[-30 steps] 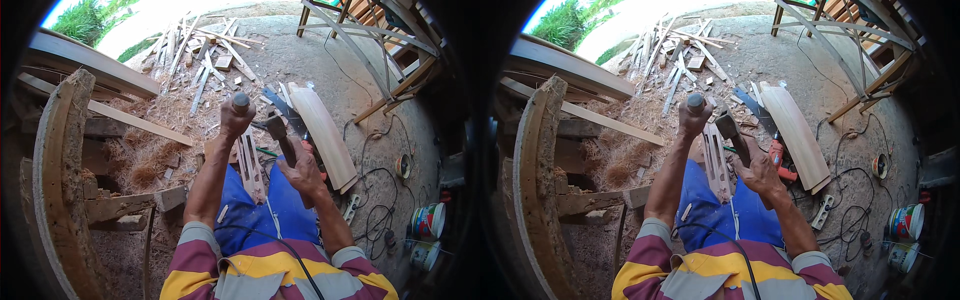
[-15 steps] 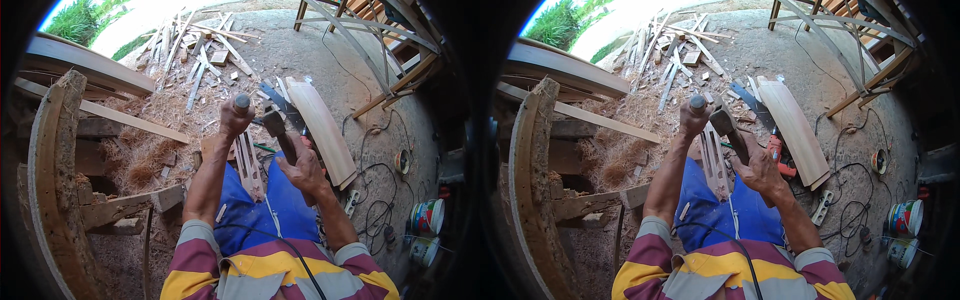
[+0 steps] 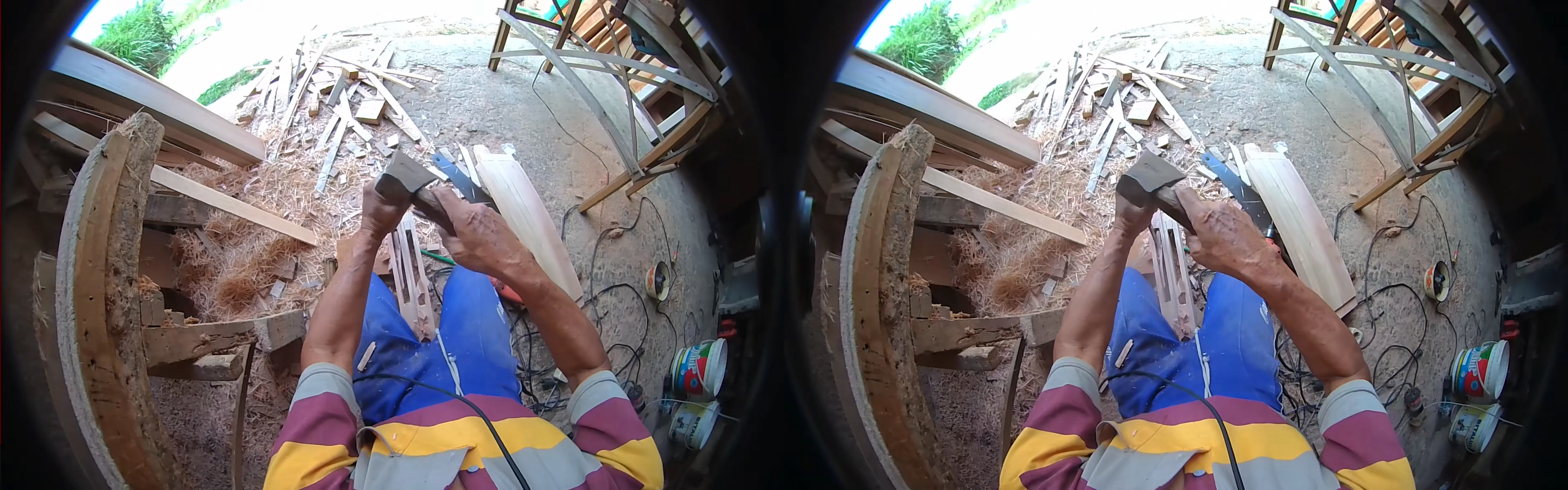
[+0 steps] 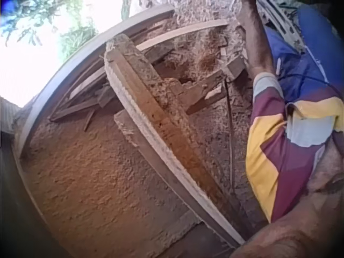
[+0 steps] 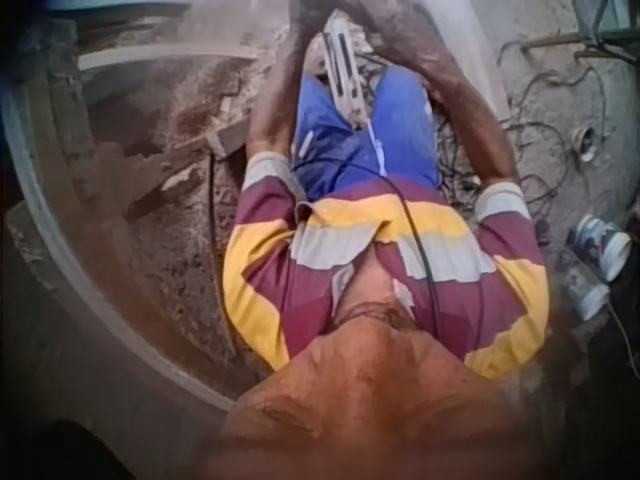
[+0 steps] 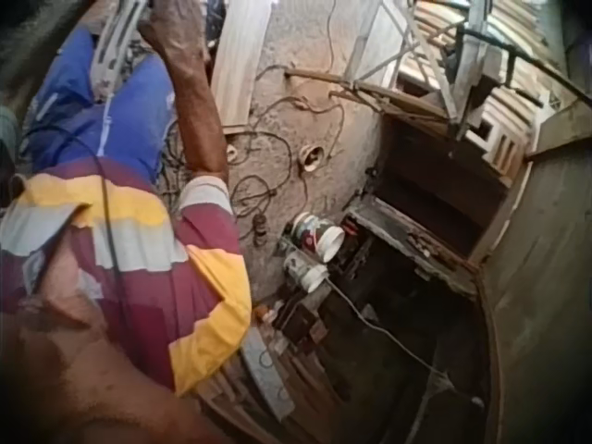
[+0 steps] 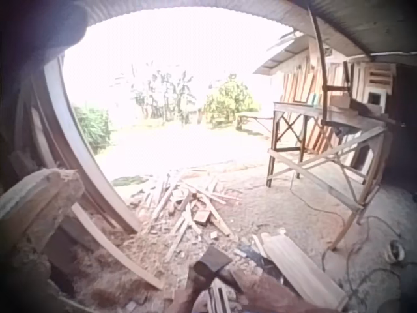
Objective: The person carves a slot into a piece of wood by striking a chisel with the back of an ax head.
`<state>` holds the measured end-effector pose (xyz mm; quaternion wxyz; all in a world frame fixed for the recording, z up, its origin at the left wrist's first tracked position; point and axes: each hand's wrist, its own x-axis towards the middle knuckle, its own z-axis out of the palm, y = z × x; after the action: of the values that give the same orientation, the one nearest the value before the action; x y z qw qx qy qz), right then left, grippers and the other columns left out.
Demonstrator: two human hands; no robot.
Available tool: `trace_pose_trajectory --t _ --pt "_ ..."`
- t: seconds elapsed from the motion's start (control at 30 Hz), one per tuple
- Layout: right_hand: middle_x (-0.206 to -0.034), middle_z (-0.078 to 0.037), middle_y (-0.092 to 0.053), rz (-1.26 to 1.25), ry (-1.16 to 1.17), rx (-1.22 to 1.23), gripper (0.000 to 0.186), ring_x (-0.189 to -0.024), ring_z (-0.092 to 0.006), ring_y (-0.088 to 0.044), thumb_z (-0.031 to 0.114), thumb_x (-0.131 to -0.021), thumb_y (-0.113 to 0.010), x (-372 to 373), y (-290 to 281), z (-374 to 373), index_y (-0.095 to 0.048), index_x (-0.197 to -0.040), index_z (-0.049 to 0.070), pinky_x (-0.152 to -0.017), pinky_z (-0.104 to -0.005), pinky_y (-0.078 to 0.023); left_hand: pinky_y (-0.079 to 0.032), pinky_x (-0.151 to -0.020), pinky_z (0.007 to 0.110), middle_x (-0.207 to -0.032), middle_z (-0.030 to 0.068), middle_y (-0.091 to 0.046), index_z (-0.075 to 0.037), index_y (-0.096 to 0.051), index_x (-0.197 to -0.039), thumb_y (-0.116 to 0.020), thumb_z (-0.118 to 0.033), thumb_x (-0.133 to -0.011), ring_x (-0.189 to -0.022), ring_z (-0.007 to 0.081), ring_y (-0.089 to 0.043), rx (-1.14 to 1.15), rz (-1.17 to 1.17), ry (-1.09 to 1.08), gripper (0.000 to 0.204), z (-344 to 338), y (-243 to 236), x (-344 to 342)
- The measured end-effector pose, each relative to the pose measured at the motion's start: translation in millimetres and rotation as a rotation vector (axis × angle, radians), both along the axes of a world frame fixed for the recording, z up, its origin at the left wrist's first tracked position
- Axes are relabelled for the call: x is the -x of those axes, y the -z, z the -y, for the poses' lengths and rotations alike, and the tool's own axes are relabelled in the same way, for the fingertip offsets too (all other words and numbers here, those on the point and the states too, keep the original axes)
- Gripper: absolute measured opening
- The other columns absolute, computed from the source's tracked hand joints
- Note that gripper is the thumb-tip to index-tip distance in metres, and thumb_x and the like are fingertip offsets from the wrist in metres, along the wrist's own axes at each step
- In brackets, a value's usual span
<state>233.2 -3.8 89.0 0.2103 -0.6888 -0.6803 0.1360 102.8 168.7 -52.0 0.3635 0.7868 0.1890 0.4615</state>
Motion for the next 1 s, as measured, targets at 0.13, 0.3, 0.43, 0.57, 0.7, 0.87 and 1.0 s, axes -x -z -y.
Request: trace_pose_trajectory --t 0.13,0.3,0.43,0.57,0.7,0.87,1.0 --pt "-0.090 -0.023 -0.067 -0.286 0.074 -0.387 0.052 -0.085 -0.0424 -0.070 0.005 -0.089 -0.066 20 -66 10 -0.043 -0.134 0.010 -0.074 -0.0440 -0.055 -0.052 -0.064 0.031 -0.074 0.0060 -0.067 -0.002 -0.064 -0.079 -0.071 -0.010 -0.075 -0.068 0.0126 -0.064 0.266 -0.004 -0.116 0.011 10 -1 5" --pt "-0.088 -0.025 -0.066 0.203 0.015 0.095 0.040 -0.080 -0.0459 -0.068 0.004 -0.086 -0.057 6 2 -15 -0.043 -0.123 0.007 -0.068 -0.0549 -0.053 -0.054 -0.070 0.034 -0.082 0.0095 -0.069 -0.004 -0.067 -0.087 -0.072 -0.012 -0.076 -0.075 0.0207 -0.067 0.032 0.092 -0.070 0.014 18 -13 -8" --pt "-0.098 -0.026 -0.068 -0.127 0.043 0.025 0.044 -0.094 -0.0457 -0.067 0.010 -0.088 -0.060 0 19 21 -0.046 -0.129 0.006 -0.080 -0.0547 -0.052 -0.054 -0.081 0.035 -0.095 0.0066 -0.071 -0.005 -0.069 -0.102 -0.077 -0.009 -0.074 -0.089 0.0183 -0.068 -0.034 0.036 0.048 0.029 71 4 7" --pt "-0.105 -0.025 -0.070 -0.421 0.145 -0.032 0.049 -0.099 -0.0436 -0.068 0.013 -0.089 -0.064 26 11 51 -0.046 -0.134 0.004 -0.086 -0.0495 -0.053 -0.051 -0.062 0.031 -0.074 0.0057 -0.065 -0.005 -0.064 -0.082 -0.074 -0.009 -0.077 -0.066 0.0171 -0.063 0.221 0.048 -0.051 0.012 19 -2 4" --pt "-0.114 -0.022 -0.068 -0.458 0.209 -0.063 0.054 -0.105 -0.0355 -0.068 0.018 -0.091 -0.066 16 16 69 -0.046 -0.140 0.005 -0.092 -0.0434 -0.052 -0.048 -0.060 0.027 -0.068 -0.0019 -0.059 -0.006 -0.059 -0.075 -0.075 -0.009 -0.078 -0.064 0.0071 -0.056 0.275 0.019 -0.087 0.017 21 -30 -10" --pt "-0.092 -0.013 -0.061 -0.571 0.281 -0.045 0.056 -0.083 -0.0263 -0.062 0.014 -0.083 -0.073 20 21 77 -0.051 -0.134 0.007 -0.081 -0.0410 -0.050 -0.049 -0.060 0.028 -0.068 -0.0007 -0.059 -0.005 -0.060 -0.076 -0.075 -0.011 -0.077 -0.064 0.0077 -0.055 0.241 0.019 -0.118 0.016 34 -16 -4" --pt "-0.095 -0.014 -0.062 -0.556 0.266 -0.060 0.057 -0.084 -0.0247 -0.062 0.014 -0.083 -0.073 19 24 77 -0.050 -0.135 0.006 -0.082 -0.0399 -0.050 -0.051 -0.061 0.034 -0.068 0.0076 -0.061 -0.003 -0.059 -0.078 -0.072 -0.011 -0.075 -0.062 0.0161 -0.060 0.196 -0.005 -0.120 0.016 37 -19 -7"
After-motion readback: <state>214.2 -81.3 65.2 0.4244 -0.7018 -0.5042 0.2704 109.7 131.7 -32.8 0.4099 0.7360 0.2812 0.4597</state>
